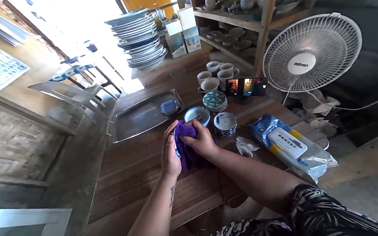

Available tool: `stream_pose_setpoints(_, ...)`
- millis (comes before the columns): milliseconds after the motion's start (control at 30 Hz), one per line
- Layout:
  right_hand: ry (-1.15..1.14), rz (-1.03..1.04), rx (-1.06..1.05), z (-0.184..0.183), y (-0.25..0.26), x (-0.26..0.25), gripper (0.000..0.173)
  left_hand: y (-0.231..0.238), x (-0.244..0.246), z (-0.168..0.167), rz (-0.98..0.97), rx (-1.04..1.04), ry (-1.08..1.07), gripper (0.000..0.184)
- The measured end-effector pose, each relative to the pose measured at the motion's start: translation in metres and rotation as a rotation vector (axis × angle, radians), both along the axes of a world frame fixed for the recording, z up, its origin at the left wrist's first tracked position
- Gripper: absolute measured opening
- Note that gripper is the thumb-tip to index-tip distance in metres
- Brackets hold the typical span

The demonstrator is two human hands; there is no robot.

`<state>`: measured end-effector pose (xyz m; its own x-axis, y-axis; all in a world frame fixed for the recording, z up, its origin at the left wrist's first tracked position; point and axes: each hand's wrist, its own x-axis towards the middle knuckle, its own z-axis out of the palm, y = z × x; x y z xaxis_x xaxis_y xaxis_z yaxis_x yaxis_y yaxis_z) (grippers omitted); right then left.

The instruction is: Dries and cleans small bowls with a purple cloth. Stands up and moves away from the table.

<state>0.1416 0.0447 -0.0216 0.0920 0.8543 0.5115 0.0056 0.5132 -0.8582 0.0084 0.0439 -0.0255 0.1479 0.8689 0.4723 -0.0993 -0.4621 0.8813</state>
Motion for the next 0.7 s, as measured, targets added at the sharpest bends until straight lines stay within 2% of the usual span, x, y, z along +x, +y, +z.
stream_pose_setpoints(100,0.155,0.123,0.036,0.005,-0.005,-0.001,0.031,-0.007,0.003,0.004,0.044,-0.086,-0.037,0.058)
stream_pose_setpoints(167,0.169,0.242,0.022,0.008,-0.008,0.001,0.029,-0.007,0.002,0.006,0.054,-0.115,-0.024,0.054)
stream_pose_setpoints(300,0.013,0.473,-0.064,0.010,-0.006,0.003,0.026,0.004,-0.012,-0.002,-0.004,-0.088,-0.099,0.054)
stream_pose_setpoints(367,-0.110,0.519,-0.055,0.008,-0.003,0.003,0.028,0.007,-0.014,0.001,0.021,-0.100,-0.094,0.057)
stream_pose_setpoints(433,-0.247,0.484,-0.053,0.007,-0.001,0.002,0.030,0.007,-0.012,0.005,0.066,-0.105,-0.069,0.058)
stream_pose_setpoints(567,-0.460,0.243,-0.139,0.009,0.000,0.000,0.032,0.008,-0.010,0.002,0.056,-0.064,-0.077,0.056)
stream_pose_setpoints(700,-0.378,0.002,-0.192,0.010,0.001,0.003,0.034,0.005,-0.003,-0.001,0.023,-0.043,-0.057,0.060)
